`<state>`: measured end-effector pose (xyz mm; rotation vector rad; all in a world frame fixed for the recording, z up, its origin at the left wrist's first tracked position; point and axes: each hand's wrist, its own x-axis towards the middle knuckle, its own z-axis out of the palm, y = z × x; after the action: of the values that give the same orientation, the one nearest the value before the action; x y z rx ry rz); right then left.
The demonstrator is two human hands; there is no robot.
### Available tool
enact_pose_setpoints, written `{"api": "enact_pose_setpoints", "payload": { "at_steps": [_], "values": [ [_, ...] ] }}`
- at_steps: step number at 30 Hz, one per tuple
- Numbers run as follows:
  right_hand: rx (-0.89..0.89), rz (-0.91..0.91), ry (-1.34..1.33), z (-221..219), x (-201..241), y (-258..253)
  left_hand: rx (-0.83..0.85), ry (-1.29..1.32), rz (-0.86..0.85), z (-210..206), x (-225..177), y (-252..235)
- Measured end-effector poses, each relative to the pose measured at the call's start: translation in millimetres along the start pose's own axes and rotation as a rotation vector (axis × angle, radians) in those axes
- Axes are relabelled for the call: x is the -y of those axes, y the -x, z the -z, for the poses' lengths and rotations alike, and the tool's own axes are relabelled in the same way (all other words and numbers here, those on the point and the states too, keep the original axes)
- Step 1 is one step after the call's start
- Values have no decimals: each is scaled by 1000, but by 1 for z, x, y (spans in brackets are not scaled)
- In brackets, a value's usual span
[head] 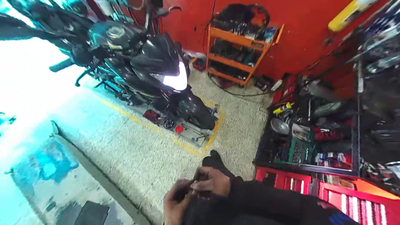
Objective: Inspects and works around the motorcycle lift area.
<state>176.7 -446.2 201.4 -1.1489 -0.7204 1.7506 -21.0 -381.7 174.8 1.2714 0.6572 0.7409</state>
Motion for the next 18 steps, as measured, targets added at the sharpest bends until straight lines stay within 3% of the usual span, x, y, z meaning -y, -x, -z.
{"api": "enact_pose_setpoints", "payload": {
  "at_steps": [7, 13, 18],
  "values": [
    [216, -273, 367, -41, 28, -124, -323, -85, -32, 84, 9, -3],
    [414, -227, 338, -85, 60, -228, -523, 4, -66, 164, -11, -34],
    [550, -162, 295, -95, 87, -292, -560, 7, -16, 209, -19, -72]
  ]
}}
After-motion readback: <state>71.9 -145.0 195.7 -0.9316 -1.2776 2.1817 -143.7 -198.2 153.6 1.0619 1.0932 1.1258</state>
